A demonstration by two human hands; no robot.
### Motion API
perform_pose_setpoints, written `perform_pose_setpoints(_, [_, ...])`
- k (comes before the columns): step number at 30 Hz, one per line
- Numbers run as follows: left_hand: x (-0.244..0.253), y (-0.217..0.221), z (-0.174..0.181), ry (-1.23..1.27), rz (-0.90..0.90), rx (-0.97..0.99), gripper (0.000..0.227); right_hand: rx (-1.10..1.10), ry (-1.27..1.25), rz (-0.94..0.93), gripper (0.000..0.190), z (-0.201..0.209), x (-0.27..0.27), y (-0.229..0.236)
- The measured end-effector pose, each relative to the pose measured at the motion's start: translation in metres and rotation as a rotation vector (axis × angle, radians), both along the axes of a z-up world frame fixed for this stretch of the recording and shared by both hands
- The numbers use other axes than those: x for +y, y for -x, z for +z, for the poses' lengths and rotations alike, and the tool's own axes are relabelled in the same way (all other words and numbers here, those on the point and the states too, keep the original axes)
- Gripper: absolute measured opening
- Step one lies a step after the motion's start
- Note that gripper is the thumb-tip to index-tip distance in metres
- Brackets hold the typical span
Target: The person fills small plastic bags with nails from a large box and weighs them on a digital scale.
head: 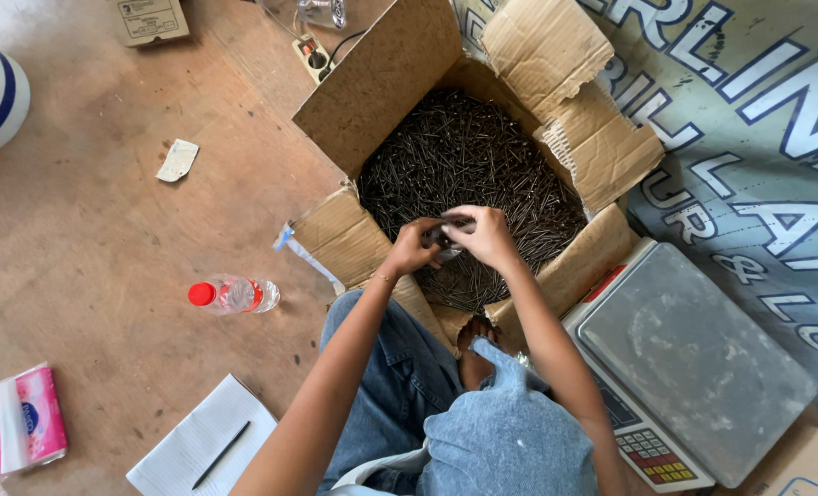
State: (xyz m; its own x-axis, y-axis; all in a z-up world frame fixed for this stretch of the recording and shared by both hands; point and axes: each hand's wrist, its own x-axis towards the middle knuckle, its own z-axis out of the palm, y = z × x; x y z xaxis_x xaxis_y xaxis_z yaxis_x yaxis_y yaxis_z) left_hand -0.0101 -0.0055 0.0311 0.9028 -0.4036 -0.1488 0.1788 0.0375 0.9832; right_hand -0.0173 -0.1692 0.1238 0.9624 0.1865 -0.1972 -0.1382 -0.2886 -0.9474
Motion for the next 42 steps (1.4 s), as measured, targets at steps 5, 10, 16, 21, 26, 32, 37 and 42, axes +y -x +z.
perform_pose_setpoints(5, [0.001, 0.000, -0.005, -0.020, -0.007, -0.024, 0.044, -0.160, 0.265, -0.037, 0.023, -0.047, -0.011, -0.008])
perform_pose_setpoints(10, [0.000, 0.000, -0.007, 0.011, -0.012, -0.055, 0.047, -0.165, 0.593, 0.092, 0.020, -0.099, -0.019, -0.006])
perform_pose_setpoints(16, [-0.001, -0.007, -0.038, -0.226, 0.026, -0.353, 0.036, -0.140, 0.443, 0.040, 0.019, -0.105, -0.021, -0.008])
perform_pose_setpoints(21, [0.001, 0.009, -0.021, -0.249, 0.266, -0.560, 0.035, -0.161, 0.418, 0.010, 0.028, -0.054, -0.010, -0.004])
perform_pose_setpoints(26, [0.001, 0.013, -0.007, -0.256, 0.209, -0.549, 0.032, -0.175, 0.463, 0.063, 0.040, -0.053, -0.016, -0.009])
perform_pose_setpoints(32, [-0.002, 0.002, -0.034, -0.338, 0.204, -0.635, 0.026, -0.085, 0.402, 0.089, 0.048, -0.056, -0.018, -0.008])
perform_pose_setpoints(37, [-0.001, 0.001, -0.022, -0.424, 0.074, -0.582, 0.027, -0.031, 0.374, 0.125, 0.041, -0.087, -0.020, -0.029])
perform_pose_setpoints(42, [0.001, 0.007, -0.027, -0.476, 0.082, -0.594, 0.030, -0.184, 0.356, -0.039, 0.034, -0.097, -0.011, -0.063])
